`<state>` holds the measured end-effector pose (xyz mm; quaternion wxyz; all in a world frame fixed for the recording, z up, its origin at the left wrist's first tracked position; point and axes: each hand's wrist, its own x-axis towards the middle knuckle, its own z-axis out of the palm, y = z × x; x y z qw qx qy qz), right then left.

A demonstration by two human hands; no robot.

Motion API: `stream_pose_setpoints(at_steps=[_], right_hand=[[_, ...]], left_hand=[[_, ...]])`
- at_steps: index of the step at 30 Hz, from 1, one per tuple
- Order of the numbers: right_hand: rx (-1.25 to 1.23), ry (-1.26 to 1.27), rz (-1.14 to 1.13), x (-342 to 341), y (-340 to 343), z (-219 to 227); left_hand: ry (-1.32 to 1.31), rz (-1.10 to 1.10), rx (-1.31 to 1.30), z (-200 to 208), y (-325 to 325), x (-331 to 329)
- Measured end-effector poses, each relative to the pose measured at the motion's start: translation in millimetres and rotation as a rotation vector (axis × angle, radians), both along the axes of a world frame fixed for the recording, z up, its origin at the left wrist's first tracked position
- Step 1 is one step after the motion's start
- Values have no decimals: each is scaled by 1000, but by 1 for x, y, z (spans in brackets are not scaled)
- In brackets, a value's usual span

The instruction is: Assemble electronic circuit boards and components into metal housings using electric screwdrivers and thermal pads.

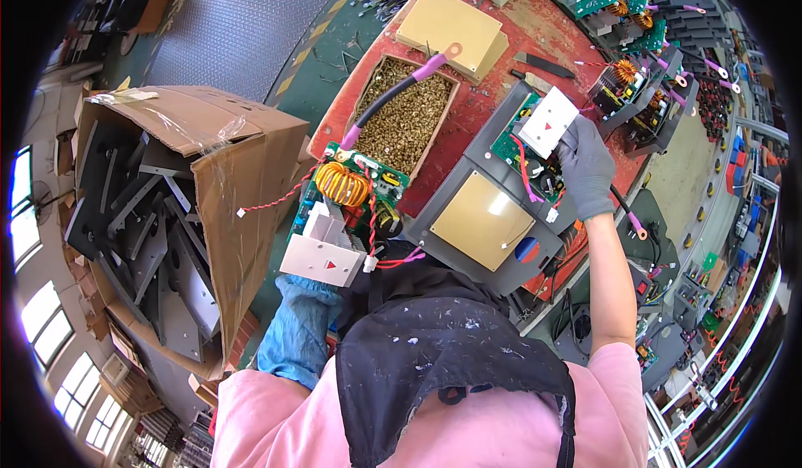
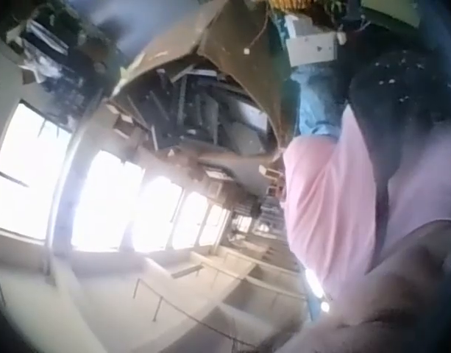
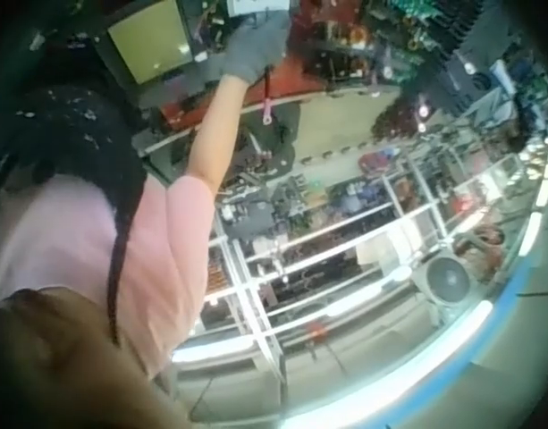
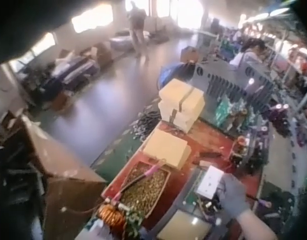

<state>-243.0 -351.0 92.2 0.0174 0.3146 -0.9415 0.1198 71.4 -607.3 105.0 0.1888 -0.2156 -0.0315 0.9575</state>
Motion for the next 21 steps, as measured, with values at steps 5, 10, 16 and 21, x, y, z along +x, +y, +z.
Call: stream_pose_setpoints(at_steps=[5,10,16,21], right_hand=[[-10,18,15,-1,2,-4],[13,3,-11,-2,3,-6],[-11,-13,8,0,-6,-12],[11,-67,-101,-10,11,-14]], left_hand=[[-12,15,48,21,11,13],[-19,32,94,-3,2,-18],[-25,91,130,19,8,43],[-36,57,173,97,13,216]])
